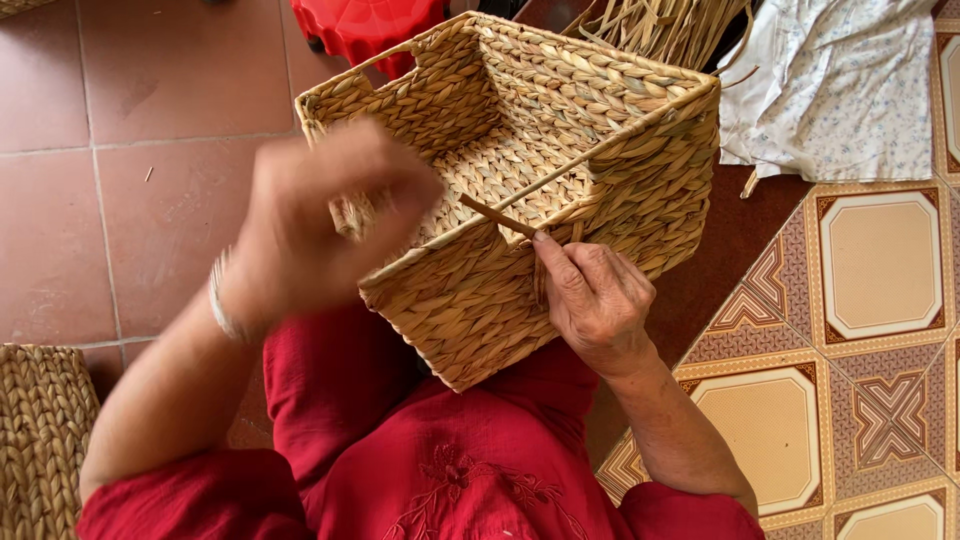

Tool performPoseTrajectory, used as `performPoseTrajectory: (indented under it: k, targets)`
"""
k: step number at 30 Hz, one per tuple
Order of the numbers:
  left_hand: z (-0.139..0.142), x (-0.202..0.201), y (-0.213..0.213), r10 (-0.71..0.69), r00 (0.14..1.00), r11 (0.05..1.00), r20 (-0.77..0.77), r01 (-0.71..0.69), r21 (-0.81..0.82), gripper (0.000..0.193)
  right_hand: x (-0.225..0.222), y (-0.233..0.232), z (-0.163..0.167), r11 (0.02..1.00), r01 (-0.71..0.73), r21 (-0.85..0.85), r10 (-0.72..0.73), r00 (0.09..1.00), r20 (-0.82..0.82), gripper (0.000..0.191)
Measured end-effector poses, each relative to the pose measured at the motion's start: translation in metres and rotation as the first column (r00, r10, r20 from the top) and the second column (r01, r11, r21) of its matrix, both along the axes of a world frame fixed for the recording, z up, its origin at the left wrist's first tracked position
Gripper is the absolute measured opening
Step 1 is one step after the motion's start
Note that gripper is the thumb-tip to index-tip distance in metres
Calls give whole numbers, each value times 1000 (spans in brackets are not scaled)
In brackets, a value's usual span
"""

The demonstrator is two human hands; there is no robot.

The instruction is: The person wipes the exterior and interior of a woven basket with a blue cloth. Then the person picks up a dried palm leaf and weaves it into the edge of the basket.

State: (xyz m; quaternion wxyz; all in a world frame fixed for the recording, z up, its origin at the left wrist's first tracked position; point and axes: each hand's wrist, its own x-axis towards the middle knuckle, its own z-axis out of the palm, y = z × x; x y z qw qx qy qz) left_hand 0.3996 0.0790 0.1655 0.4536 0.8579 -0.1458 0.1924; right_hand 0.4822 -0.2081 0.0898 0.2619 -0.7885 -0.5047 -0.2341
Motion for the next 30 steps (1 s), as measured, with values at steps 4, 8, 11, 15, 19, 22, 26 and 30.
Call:
performPoseTrajectory:
  k: [4, 8, 11, 15, 19, 22, 26, 30]
  targets:
    - [-31, 72, 18, -85, 952, 989, -295, 45, -141, 24, 0, -5, -4, 998, -4, -67, 6, 999, 32, 48]
    - [-71, 109, -17, -447, 789, 875, -421, 484, -23, 16, -1, -9, -4, 990, -18, -138, 22, 999, 27, 43]
    - [-82, 116, -32, -603, 534, 797, -592, 432, -422, 19, -2, -8, 2, 981, -14, -194, 17, 1000, 11, 38]
    - [-82, 111, -34, -599, 539, 801, -593, 402, -444, 24, -3, -5, 19, 988, -18, -153, 1, 994, -112, 37]
    - [-88, 104, -36, -606, 535, 794, -589, 366, -485, 27, 2, -3, 32, 1000, -31, 3, 31, 955, -297, 29]
    - [-92, 104, -36, -610, 567, 792, -554, 399, -463, 25, 5, 1, 33, 998, -55, -3, 51, 951, -306, 24]
    - [-94, 105, -39, -632, 559, 772, -536, 393, -500, 16, 9, 5, 31, 999, -37, -32, 19, 895, -445, 21]
    - [-100, 111, -37, -558, 565, 828, -608, 428, -361, 13, 22, -10, 38, 993, -67, 93, 114, 627, -771, 26]
